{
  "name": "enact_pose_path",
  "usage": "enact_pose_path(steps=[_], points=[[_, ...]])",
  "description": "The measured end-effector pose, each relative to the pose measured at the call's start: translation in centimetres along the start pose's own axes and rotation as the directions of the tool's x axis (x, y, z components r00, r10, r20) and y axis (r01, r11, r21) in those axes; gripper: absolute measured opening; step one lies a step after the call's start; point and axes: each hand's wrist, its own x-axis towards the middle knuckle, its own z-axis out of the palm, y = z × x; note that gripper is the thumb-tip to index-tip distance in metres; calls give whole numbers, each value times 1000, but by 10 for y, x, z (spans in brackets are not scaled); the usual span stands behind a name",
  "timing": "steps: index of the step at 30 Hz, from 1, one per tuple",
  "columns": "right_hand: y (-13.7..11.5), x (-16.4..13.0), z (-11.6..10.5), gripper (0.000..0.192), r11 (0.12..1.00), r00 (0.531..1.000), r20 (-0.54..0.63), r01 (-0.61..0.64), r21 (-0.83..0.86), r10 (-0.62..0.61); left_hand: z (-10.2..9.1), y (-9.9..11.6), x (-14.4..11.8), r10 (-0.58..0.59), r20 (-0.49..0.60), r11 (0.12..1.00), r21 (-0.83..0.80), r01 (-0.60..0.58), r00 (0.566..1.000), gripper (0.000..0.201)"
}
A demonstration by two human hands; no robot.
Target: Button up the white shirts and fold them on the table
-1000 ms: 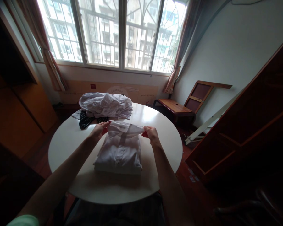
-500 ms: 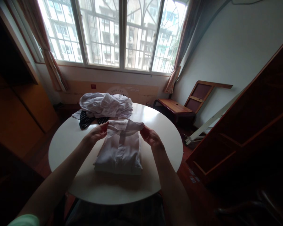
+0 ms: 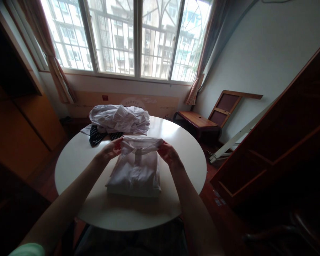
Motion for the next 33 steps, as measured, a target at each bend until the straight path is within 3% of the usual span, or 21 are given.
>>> enact_pose_path(steps=[7,15,20,27,33], points=[[-4,2,-6,21,996,991,-109,-65,67,72,11,4,-13,39,-91,999,27,-37,995,7],[-2,5,-11,25,999,997,-71,-37,0,37,15,4,-18,58,-74,998,6,-58,996,9],[2,8,-10,15,1000,999,-24,30,-2,-30,16,3,-17,96,-35,992,87,-93,995,2],[3,11,-9,13,996,990,-139,40,74,-30,15,1,-15,145,19,985,94,-146,989,2],[3,13,-14,12,999,992,-120,41,-5,-42,14,3,-14,126,42,984,124,-130,991,3]])
